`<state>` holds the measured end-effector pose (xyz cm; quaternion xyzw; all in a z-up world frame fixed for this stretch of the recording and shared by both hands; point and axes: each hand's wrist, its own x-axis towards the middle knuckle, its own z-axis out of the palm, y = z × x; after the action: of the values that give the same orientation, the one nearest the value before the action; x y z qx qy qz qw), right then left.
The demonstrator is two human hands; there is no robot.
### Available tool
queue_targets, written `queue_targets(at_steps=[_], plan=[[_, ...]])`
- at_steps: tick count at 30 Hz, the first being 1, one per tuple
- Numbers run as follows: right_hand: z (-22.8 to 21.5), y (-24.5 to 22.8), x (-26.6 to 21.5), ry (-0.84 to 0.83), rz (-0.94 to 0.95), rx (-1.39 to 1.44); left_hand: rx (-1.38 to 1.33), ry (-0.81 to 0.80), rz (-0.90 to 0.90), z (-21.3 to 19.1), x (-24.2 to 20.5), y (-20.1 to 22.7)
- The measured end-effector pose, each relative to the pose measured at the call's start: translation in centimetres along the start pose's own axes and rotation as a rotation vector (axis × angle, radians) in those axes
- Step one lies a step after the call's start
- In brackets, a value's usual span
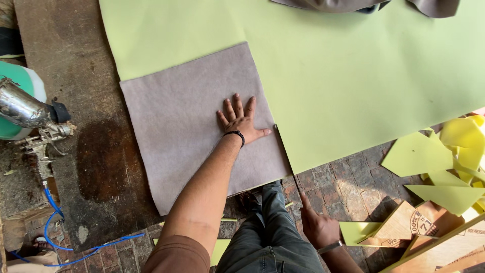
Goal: The person places a folded piece of light brown fabric on a yellow foam sheet, smooths it, and uses a metal straight edge to press the edges. They then use a spray gun to apply adhesive to the foam, place the fabric on top, and repeat the process with additional layers. The person also cuts the foam sheet with a knife and stacks the assembled pieces.
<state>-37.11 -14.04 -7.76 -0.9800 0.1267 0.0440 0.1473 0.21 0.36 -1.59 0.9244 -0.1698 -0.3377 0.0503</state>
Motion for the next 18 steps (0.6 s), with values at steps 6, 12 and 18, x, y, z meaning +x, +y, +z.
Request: queue_targets(at_steps=[6,12,18], plan=[[1.2,3.2,-8.9,0.12,-0.156,0.074,0.041,0.192,0.056,3.3,-0.8,-1.3],[0.6,6.1,-7.5,0.108,0.011,-0.006,0.096,0.4,0.252,7.4,-5.2,-4.1],[-2.4,3.1,9.4,0.187,0.045,-0.012,0.023,0.438,0.048,4.7,-5.2,-10.1]])
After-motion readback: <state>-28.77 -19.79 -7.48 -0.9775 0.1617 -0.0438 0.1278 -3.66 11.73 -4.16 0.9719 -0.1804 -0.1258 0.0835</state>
